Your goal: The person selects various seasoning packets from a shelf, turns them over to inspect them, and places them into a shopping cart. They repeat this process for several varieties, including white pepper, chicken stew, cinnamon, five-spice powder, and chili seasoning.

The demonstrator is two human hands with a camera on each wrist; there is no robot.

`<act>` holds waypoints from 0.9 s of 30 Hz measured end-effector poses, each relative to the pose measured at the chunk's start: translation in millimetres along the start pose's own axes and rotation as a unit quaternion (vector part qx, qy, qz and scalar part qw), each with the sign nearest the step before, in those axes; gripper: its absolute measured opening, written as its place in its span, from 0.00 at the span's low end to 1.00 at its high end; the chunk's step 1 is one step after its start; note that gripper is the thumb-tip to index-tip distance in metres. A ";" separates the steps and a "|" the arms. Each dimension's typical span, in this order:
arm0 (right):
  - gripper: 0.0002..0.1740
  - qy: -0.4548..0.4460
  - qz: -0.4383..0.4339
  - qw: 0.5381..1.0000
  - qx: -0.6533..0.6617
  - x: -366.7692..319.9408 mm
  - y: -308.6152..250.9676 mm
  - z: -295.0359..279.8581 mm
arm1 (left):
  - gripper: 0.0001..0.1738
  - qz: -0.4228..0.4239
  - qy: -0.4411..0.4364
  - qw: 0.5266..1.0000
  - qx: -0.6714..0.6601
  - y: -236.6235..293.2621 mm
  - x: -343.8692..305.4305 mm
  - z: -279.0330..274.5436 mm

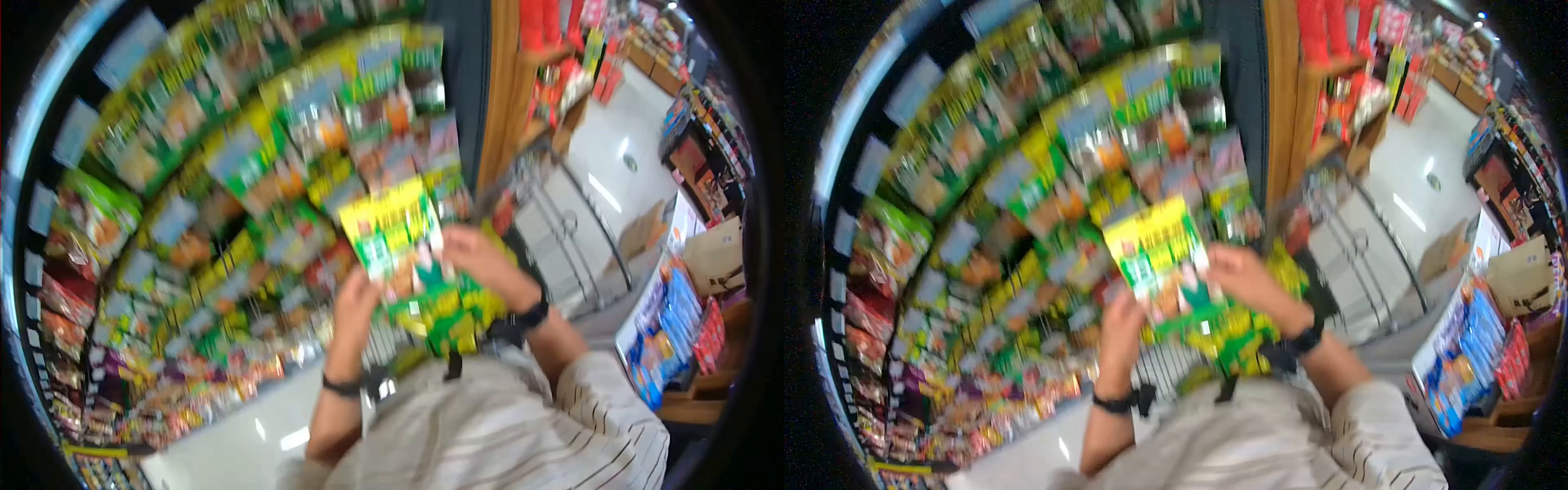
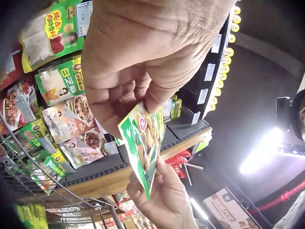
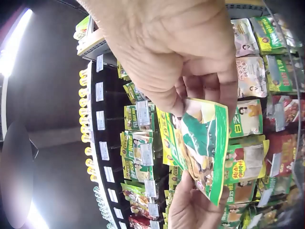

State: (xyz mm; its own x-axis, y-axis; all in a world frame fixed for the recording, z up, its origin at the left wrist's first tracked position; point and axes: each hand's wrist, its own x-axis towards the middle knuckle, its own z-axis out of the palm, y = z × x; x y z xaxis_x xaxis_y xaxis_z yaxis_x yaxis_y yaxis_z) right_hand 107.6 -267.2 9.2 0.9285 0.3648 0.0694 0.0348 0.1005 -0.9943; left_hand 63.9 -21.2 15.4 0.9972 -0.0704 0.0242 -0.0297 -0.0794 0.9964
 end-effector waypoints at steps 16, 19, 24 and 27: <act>0.06 -0.005 0.018 0.997 0.073 -1.2 -29.5 -6.9 | 0.19 -0.045 -0.037 0.993 -0.103 21.4 13.2 21.8; 0.06 0.001 0.000 0.997 0.077 -0.4 -42.9 -7.6 | 0.18 -0.029 -0.037 0.994 -0.100 39.7 17.3 25.2; 0.07 -0.008 -0.035 0.997 0.073 7.3 -48.9 -13.4 | 0.17 -0.009 -0.039 0.994 -0.103 56.5 21.5 28.3; 0.08 -0.001 -0.043 0.997 0.064 12.3 -56.3 -18.4 | 0.18 -0.005 -0.045 0.997 -0.057 66.5 30.6 25.7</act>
State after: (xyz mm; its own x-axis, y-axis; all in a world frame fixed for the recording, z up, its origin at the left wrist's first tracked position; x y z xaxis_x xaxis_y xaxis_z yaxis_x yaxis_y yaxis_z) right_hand 123.8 -285.4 64.5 0.9234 0.3513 0.1548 0.0671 0.2492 -0.9661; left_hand 90.7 -54.2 80.2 0.9870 -0.1601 0.0119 -0.0069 0.0317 0.9995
